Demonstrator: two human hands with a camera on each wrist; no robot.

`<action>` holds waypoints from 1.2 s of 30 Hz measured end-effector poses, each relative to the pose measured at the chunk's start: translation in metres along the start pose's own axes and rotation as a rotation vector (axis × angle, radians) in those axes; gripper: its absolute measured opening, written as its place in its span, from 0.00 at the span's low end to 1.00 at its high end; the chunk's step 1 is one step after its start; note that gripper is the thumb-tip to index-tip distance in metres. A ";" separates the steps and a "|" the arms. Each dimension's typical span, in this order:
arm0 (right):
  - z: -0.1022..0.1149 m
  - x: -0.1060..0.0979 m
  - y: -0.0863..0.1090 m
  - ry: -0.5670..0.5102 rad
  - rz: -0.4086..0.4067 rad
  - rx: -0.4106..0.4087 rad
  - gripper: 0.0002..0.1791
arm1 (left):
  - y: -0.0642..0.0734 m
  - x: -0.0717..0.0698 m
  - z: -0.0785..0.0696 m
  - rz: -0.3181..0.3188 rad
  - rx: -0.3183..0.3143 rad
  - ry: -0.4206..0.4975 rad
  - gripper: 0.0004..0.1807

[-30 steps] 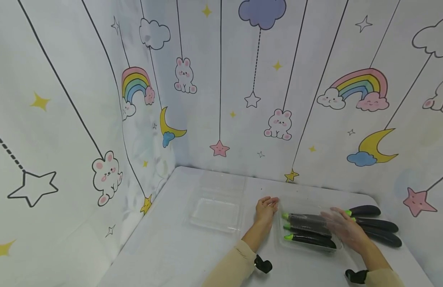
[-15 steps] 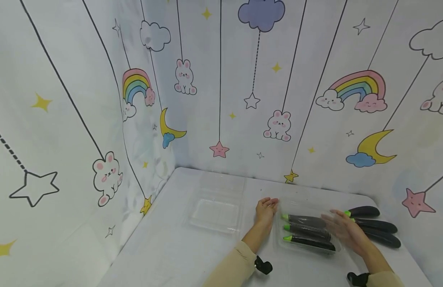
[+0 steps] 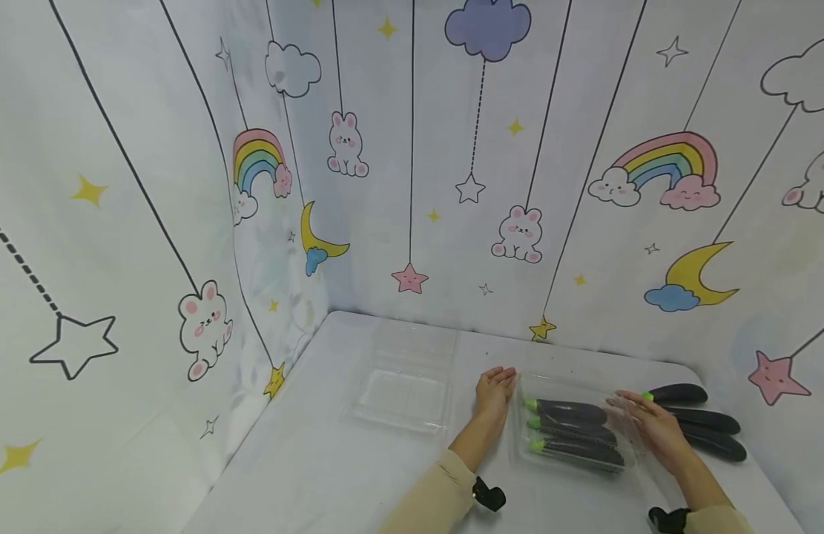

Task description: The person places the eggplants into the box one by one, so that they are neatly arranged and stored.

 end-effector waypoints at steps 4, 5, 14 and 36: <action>0.001 -0.005 0.005 0.108 -0.064 -0.005 0.37 | 0.003 -0.004 0.002 0.028 -0.012 -0.061 0.22; 0.002 -0.006 0.006 0.122 -0.066 -0.011 0.38 | 0.004 -0.004 0.002 0.041 -0.006 -0.087 0.23; -0.002 -0.011 0.009 0.220 -0.117 -0.010 0.45 | 0.023 -0.004 -0.005 0.097 0.070 -0.375 0.29; 0.016 -0.007 0.048 0.317 0.047 -0.030 0.38 | 0.065 -0.014 -0.035 0.192 0.134 -0.721 0.30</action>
Point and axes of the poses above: each hand's wrist, its own y-axis away from the middle knuckle, its own x-axis out of the palm, z = x × y, the point moved 9 cm from there along -y, towards the middle knuckle, and after that the axes turned 6 degrees about -z, right-handed, at the moved point
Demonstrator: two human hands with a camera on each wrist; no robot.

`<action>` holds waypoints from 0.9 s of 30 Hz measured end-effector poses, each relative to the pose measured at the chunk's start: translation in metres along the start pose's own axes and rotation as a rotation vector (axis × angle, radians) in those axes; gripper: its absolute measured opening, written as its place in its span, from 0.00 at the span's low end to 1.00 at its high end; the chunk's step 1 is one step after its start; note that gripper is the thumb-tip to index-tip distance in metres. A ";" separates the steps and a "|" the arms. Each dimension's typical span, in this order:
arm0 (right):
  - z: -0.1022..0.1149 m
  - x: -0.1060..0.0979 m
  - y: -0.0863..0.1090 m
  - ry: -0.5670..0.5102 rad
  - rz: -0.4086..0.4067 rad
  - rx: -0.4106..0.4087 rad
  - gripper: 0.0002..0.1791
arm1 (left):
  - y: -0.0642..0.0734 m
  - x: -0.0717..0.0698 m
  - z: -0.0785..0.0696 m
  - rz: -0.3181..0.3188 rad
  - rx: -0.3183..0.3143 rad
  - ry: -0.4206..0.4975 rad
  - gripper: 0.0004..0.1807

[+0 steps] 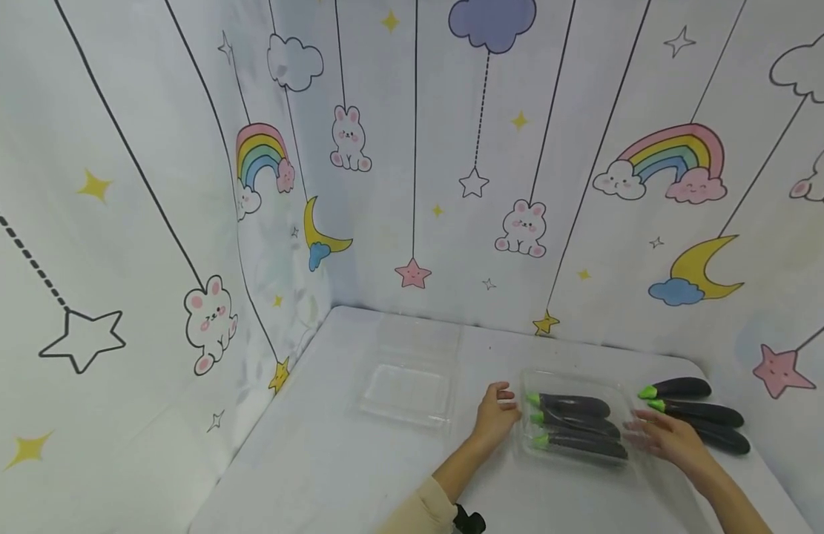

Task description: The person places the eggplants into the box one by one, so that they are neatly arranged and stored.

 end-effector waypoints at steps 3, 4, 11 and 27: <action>0.000 0.000 0.007 -0.004 0.011 0.015 0.37 | 0.003 -0.001 -0.001 0.014 0.000 -0.040 0.29; 0.000 0.000 0.010 -0.012 0.019 0.015 0.36 | 0.004 -0.001 -0.002 0.019 0.001 -0.051 0.28; 0.000 0.003 0.028 -0.078 0.098 0.016 0.31 | 0.014 -0.003 0.002 0.063 -0.063 -0.035 0.28; -0.011 0.006 0.048 -0.146 0.186 0.099 0.31 | 0.035 -0.002 0.006 0.263 -0.152 -0.044 0.14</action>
Point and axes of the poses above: each hand's wrist, its own y-axis away from the middle knuckle, its own x-axis out of the palm, z = x × y, the point moved 9 cm from there along -y, towards the middle knuckle, and after that the axes turned 6 degrees about -z, right-handed, at the moved point
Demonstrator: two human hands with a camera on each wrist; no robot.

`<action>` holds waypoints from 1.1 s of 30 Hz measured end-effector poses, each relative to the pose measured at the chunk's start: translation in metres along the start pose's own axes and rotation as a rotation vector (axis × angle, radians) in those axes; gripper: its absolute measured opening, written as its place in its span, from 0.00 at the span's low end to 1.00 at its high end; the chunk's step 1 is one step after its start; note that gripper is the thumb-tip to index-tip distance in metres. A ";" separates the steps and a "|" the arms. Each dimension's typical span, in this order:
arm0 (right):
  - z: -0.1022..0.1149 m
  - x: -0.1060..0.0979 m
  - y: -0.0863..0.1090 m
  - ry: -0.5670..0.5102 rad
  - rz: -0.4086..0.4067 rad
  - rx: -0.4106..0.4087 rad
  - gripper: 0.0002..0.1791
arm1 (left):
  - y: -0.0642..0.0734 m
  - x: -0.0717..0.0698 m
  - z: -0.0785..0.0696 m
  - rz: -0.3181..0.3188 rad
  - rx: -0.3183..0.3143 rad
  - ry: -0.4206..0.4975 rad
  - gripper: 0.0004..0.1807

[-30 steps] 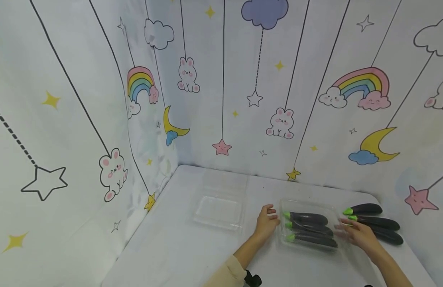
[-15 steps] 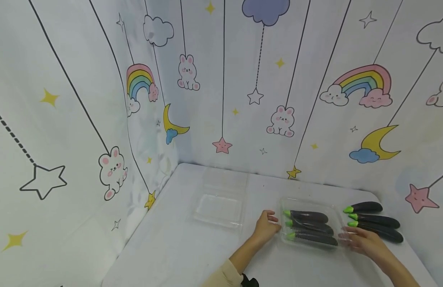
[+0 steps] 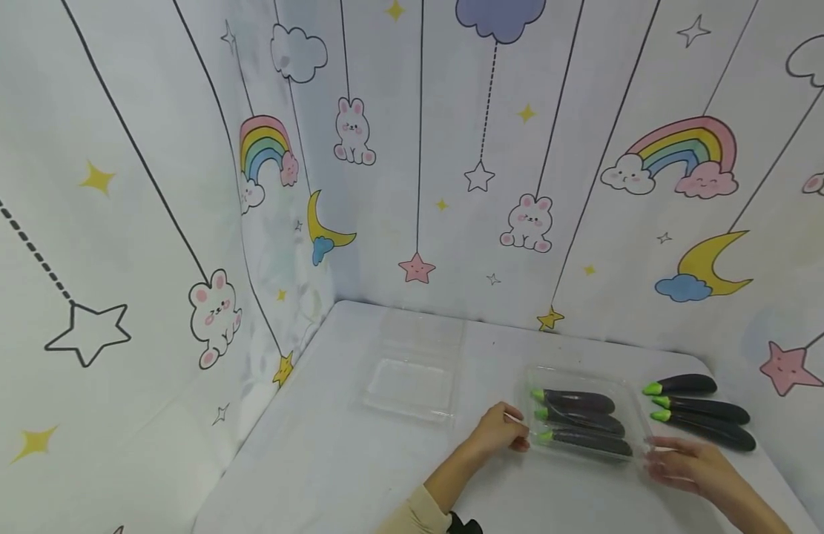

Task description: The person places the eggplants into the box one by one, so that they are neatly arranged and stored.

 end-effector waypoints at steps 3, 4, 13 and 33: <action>-0.005 0.002 0.004 -0.032 0.005 0.054 0.28 | 0.000 0.006 0.004 0.038 -0.016 0.014 0.08; -0.007 0.003 0.004 -0.048 -0.008 0.081 0.27 | 0.001 0.008 0.005 0.051 -0.019 0.022 0.07; -0.022 0.006 0.005 -0.245 -0.019 0.194 0.14 | 0.001 0.015 0.013 0.093 -0.076 0.122 0.04; -0.030 0.004 0.007 -0.302 -0.016 0.205 0.12 | 0.003 0.016 0.013 0.086 -0.081 0.182 0.04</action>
Point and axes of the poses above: each hand's wrist, its own y-axis away from the middle knuckle, its own x-axis out of the palm, z = x × y, the point moved 9 cm from there along -y, towards the middle knuckle, and after that the axes turned 6 degrees about -z, right-handed, at the moved point
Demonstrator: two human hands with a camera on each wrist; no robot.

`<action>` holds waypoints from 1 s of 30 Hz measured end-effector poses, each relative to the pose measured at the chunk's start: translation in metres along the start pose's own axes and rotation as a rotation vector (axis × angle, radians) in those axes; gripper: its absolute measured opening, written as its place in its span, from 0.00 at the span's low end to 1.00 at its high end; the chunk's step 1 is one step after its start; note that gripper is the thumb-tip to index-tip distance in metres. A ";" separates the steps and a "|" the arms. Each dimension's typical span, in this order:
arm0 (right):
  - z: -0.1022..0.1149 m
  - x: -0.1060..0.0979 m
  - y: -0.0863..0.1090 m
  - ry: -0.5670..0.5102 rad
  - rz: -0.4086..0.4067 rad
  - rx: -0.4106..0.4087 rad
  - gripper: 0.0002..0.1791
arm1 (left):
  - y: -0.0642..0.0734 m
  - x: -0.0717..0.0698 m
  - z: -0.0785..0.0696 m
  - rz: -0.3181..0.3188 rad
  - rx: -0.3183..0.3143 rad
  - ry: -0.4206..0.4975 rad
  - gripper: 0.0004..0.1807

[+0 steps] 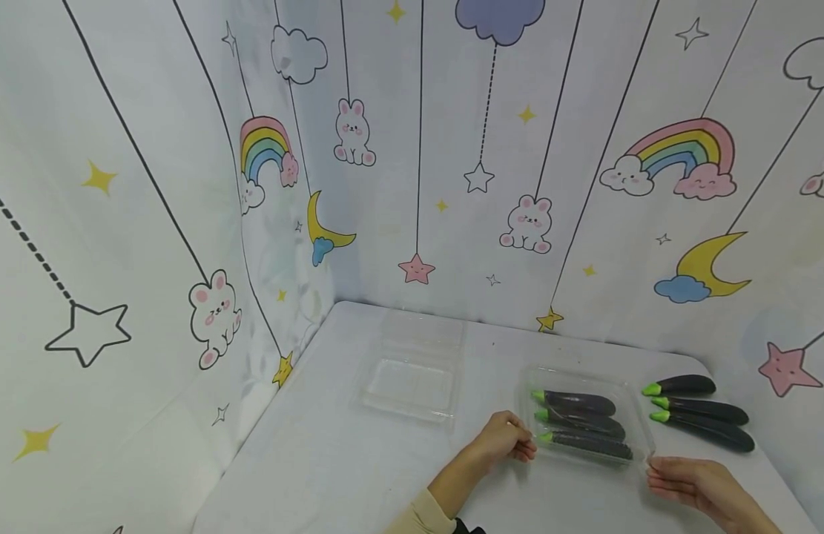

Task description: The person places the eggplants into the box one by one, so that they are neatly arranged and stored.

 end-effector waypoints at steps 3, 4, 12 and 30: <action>-0.001 -0.003 -0.002 0.015 -0.054 -0.008 0.11 | 0.001 -0.001 0.001 -0.011 0.007 0.006 0.04; -0.001 -0.004 -0.002 0.021 -0.063 -0.012 0.11 | 0.001 -0.001 0.001 -0.013 0.010 0.001 0.04; 0.000 -0.006 -0.004 0.022 -0.047 -0.048 0.10 | 0.001 -0.001 -0.001 -0.012 0.010 -0.020 0.05; 0.003 -0.003 0.000 0.119 -0.033 -0.089 0.24 | 0.001 -0.002 0.001 -0.020 0.012 -0.045 0.04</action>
Point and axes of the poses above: each hand's wrist, its own y-axis away from the middle knuckle, its own x-axis out of the palm, z = x × y, the point moved 9 cm from there along -y, towards the middle knuckle, and after that the axes turned 6 degrees about -z, right-handed, at the moved point
